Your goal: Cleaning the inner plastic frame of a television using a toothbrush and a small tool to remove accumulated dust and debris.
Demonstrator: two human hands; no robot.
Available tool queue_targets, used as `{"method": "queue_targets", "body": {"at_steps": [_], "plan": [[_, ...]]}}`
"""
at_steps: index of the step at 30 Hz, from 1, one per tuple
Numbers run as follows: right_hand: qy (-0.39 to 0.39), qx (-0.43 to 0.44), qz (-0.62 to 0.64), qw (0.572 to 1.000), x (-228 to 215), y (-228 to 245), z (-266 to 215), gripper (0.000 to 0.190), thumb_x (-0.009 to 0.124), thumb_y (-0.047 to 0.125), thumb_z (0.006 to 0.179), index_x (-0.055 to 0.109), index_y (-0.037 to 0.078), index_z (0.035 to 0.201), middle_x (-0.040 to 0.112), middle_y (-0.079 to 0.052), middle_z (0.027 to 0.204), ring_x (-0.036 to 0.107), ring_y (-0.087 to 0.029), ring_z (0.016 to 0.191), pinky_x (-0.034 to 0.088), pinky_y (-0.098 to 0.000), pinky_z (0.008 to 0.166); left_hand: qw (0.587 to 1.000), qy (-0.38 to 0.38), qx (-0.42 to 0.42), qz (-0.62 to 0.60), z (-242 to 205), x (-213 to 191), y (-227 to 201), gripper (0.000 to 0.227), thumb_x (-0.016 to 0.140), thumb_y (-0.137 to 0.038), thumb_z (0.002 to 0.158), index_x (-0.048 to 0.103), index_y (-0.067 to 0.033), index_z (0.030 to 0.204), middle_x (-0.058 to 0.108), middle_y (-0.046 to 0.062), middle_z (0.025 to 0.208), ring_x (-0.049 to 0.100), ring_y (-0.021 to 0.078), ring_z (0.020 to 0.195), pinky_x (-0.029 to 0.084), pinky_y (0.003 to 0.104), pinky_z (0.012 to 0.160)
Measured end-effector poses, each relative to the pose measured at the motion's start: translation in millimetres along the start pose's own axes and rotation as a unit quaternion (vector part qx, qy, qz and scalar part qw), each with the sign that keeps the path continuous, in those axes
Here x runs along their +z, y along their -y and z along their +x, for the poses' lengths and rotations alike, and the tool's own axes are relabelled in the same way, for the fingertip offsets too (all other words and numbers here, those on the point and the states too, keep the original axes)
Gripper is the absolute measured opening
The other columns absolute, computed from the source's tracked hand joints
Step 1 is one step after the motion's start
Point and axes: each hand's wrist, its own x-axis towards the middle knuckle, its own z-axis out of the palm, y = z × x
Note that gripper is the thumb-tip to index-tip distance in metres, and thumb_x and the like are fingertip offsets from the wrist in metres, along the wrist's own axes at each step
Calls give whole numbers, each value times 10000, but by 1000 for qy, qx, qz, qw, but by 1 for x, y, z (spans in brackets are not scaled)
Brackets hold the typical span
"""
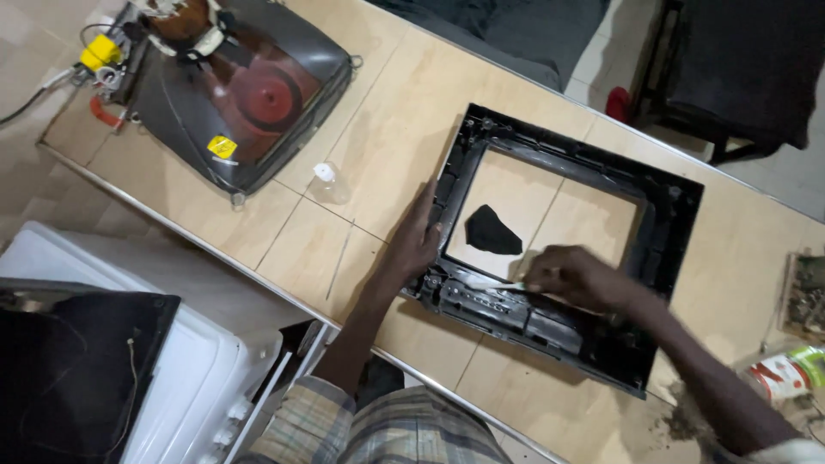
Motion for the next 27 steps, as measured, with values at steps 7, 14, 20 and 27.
{"method": "queue_targets", "body": {"at_steps": [7,14,20,27], "plan": [[-57,-35,-10,998,-2,45,18,104,808,164,848,835,122,939,740,-169,797,712,-285,721,572,-411,644,991,4,16,-135,-12,-10,6,722,481,-228,1003,206,-224,1671,229,186,1705,199,405,1557,193,515,1270],[0,-117,17,993,55,15,54,145,715,244,919,824,149,922,670,-106,787,700,-308,724,571,-381,645,982,-7,17,-187,-14,-13,11,646,461,-208,1041,277,-258,1658,266,151,1699,191,374,1567,188,520,1276],[34,-26,-13,999,25,40,55,141,811,242,817,838,125,891,674,-140,708,687,-326,586,541,-413,524,975,-34,51,-214,-6,2,27,598,436,-197,1082,296,-263,1660,280,132,1703,207,356,1575,211,518,1272],[76,-17,-44,996,-4,63,53,294,712,369,845,847,143,975,749,-179,777,702,-389,667,559,-474,594,971,-48,92,-214,-8,2,28,639,421,-42,1030,299,-147,1648,310,228,1665,258,439,1536,236,570,1256]]}}
